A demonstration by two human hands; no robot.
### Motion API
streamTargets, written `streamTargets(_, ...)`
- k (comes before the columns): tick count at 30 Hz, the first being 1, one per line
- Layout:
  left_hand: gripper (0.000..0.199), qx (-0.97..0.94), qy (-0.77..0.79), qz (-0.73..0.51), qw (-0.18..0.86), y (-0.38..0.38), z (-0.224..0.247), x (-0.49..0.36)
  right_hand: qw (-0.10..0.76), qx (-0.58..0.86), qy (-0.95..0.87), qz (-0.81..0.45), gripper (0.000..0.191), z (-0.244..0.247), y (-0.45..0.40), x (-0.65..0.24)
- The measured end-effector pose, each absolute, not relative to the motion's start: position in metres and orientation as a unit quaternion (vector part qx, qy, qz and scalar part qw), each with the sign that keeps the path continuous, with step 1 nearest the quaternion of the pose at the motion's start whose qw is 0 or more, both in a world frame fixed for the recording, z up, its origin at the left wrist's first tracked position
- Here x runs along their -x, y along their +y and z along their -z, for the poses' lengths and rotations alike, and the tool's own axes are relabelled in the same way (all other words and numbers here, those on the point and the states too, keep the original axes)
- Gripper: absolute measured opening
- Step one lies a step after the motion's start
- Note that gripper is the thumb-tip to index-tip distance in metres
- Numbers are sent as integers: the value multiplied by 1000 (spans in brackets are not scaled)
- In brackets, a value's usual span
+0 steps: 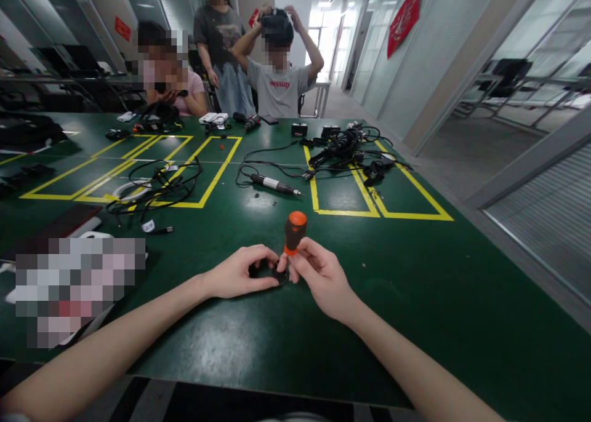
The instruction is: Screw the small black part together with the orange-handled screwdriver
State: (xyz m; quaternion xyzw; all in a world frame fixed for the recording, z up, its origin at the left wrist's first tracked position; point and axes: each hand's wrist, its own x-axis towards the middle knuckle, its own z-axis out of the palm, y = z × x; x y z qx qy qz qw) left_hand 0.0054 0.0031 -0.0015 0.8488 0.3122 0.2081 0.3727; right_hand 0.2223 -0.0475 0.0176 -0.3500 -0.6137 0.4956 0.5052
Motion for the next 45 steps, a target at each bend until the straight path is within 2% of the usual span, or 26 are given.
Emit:
streamTargets(10, 29, -850, 317, -202, 370, 2, 1, -5, 514, 342, -613, -493, 31, -14, -48, -221)
streamTargets(18, 28, -849, 305, -215, 373, 4, 3, -5, 500, 339, -614, -507, 36, -16, -48, -222)
streamTargets(25, 29, -848, 310, -213, 373, 3, 2, -5, 513, 331, -605, -511, 29, -14, -47, -222)
streamTargets(33, 28, -851, 307, -213, 369, 3, 2, -6, 506, 342, -609, -506, 34, -13, -47, -224)
streamTargets(39, 28, -847, 308, -215, 375, 3, 1, -6, 536, 311, -595, -512, 23, -8, -47, -222)
streamTargets(45, 29, -850, 312, -210, 369, 3, 1, -5, 518, 337, -620, -484, 30, -14, -47, -223)
